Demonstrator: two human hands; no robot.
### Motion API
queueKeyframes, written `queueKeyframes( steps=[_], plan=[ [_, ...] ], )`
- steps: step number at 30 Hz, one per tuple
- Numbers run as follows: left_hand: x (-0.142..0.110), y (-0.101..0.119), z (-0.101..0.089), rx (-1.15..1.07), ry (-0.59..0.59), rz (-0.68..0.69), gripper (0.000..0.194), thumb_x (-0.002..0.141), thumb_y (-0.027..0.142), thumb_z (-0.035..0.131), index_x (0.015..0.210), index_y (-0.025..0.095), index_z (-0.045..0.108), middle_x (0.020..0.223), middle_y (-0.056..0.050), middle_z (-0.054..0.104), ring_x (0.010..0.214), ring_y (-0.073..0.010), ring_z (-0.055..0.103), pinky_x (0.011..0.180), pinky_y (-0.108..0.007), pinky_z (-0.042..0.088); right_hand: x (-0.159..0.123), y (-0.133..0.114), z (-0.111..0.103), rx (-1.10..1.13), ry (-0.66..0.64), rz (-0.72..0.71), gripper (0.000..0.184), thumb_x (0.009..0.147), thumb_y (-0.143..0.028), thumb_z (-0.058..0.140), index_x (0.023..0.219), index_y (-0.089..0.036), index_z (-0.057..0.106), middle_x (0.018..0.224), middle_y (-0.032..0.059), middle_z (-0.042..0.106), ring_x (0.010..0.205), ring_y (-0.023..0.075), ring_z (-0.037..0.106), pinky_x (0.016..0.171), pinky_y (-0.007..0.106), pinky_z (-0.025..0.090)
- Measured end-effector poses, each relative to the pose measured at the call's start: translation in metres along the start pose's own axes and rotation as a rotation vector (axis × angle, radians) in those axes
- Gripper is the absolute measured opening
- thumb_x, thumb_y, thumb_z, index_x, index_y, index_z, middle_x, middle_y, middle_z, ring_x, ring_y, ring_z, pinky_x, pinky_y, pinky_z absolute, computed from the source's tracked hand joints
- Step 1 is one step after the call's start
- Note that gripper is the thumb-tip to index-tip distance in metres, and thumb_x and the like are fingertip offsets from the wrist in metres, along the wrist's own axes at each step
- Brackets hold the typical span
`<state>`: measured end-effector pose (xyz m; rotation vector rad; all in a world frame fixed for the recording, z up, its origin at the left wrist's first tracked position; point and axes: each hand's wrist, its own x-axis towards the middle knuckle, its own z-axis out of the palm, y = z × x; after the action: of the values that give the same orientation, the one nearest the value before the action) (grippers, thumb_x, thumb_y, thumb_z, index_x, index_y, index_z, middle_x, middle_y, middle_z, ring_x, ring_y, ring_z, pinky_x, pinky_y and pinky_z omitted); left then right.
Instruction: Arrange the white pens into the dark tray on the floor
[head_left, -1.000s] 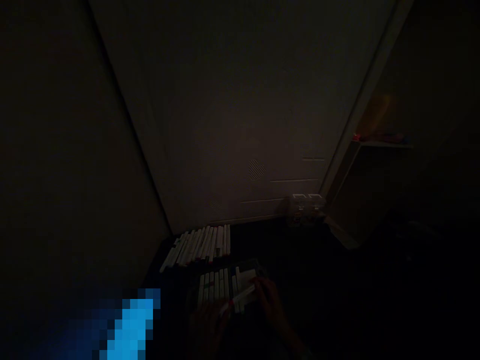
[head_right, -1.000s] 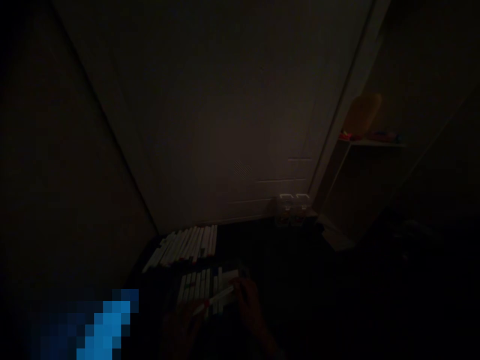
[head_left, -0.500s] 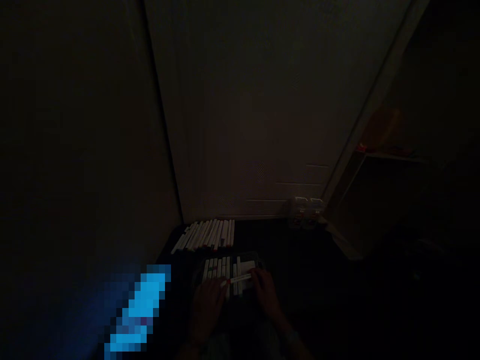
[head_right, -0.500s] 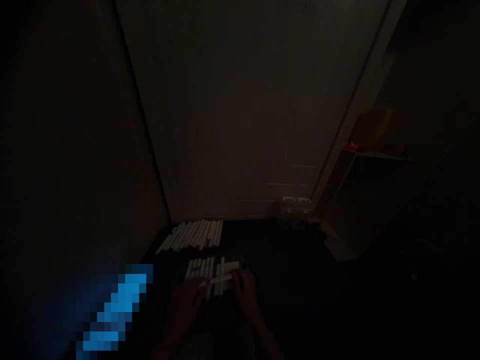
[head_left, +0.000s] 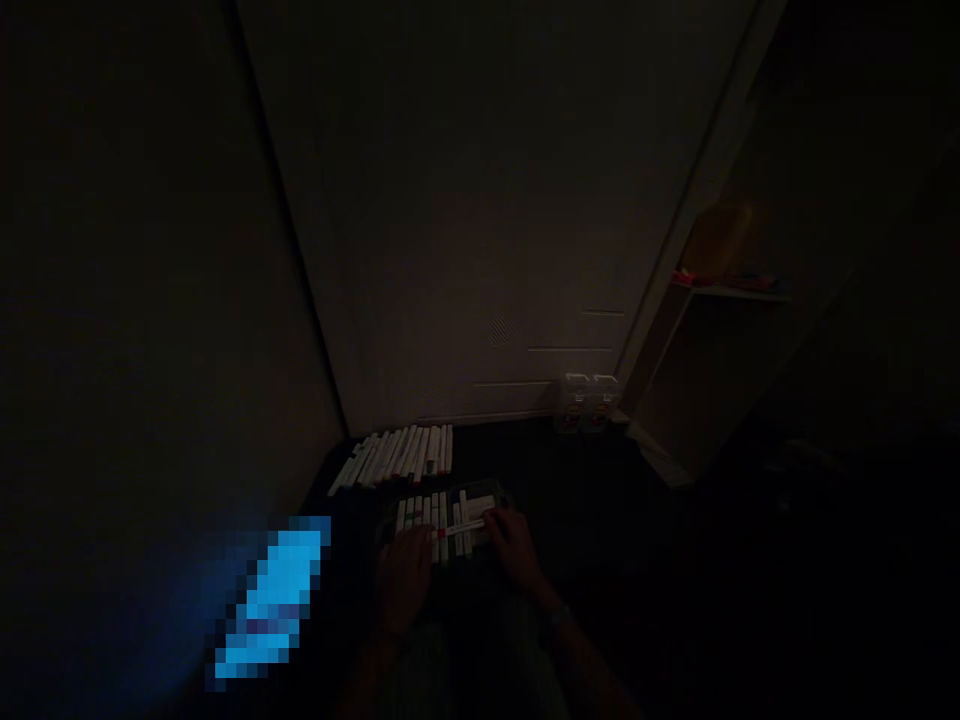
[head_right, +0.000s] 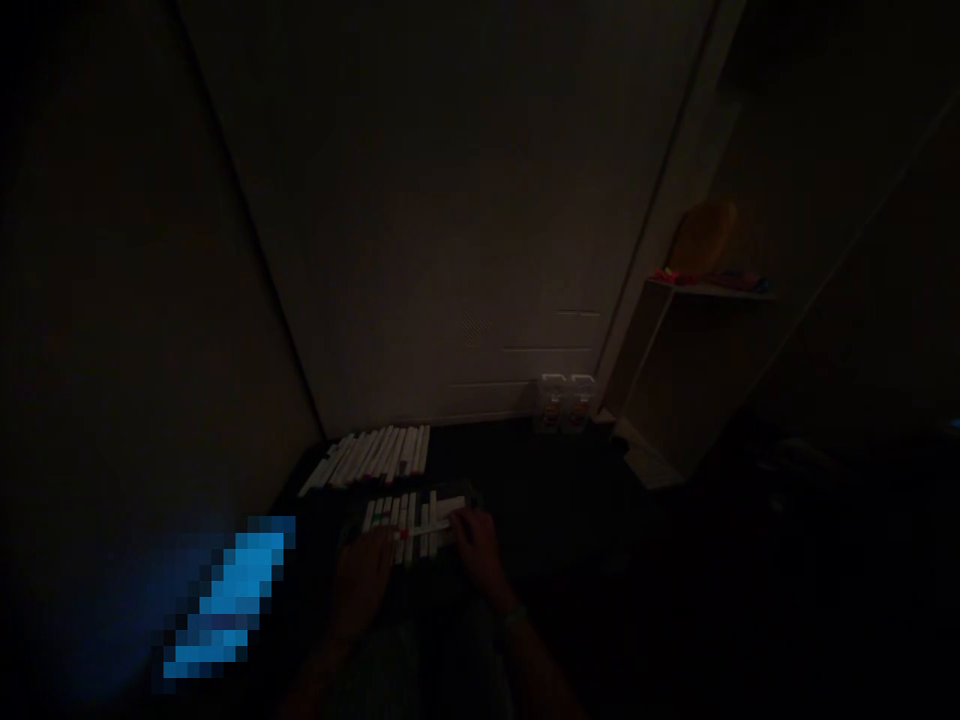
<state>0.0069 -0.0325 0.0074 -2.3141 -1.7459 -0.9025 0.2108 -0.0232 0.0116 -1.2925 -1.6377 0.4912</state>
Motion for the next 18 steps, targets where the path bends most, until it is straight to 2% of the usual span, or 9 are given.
queueKeyframes(
  steps=[4,10,16,18],
  plan=[
    [0.0,-0.005,0.003,-0.024,0.007,0.007,0.034,0.089,0.027,0.029,0.105,0.017,0.057,0.109,-0.006,0.062,0.103,-0.0184,0.054,0.086,-0.034,0.039,0.0,0.003,0.002,-0.014,0.019,0.004,0.035,0.089,-0.045,0.04,0.098,-0.022,0.064,0.093,0.0049,0.063,0.09,0.0163,0.054,0.083,0.028,0.039],
    [-0.003,-0.022,0.019,-0.034,0.037,-0.014,0.033,0.087,0.028,0.032,0.103,0.018,0.059,0.107,-0.005,0.064,0.103,-0.0181,0.055,0.085,-0.033,0.041,0.0,0.004,0.007,-0.006,0.039,-0.01,0.032,0.088,-0.043,0.042,0.096,-0.022,0.064,0.091,0.0044,0.064,0.09,0.0159,0.055,0.083,0.028,0.039],
    [-0.004,-0.037,0.027,-0.05,0.049,-0.008,0.031,0.084,0.03,0.035,0.1,0.024,0.061,0.104,-0.002,0.066,0.097,-0.0182,0.06,0.08,-0.033,0.047,-0.003,0.009,0.014,0.018,0.055,0.0,0.025,0.088,-0.039,0.044,0.098,-0.026,0.063,0.095,0.0036,0.063,0.091,0.0166,0.055,0.084,0.029,0.04],
    [-0.006,-0.043,0.03,-0.078,0.062,0.04,0.031,0.083,0.027,0.034,0.096,0.026,0.063,0.1,-0.001,0.068,0.094,-0.0181,0.061,0.076,-0.033,0.048,-0.003,0.013,0.018,0.016,0.084,0.012,0.025,0.088,-0.039,0.044,0.098,-0.026,0.063,0.094,0.0041,0.063,0.09,0.0169,0.056,0.081,0.028,0.042]
  ],
)
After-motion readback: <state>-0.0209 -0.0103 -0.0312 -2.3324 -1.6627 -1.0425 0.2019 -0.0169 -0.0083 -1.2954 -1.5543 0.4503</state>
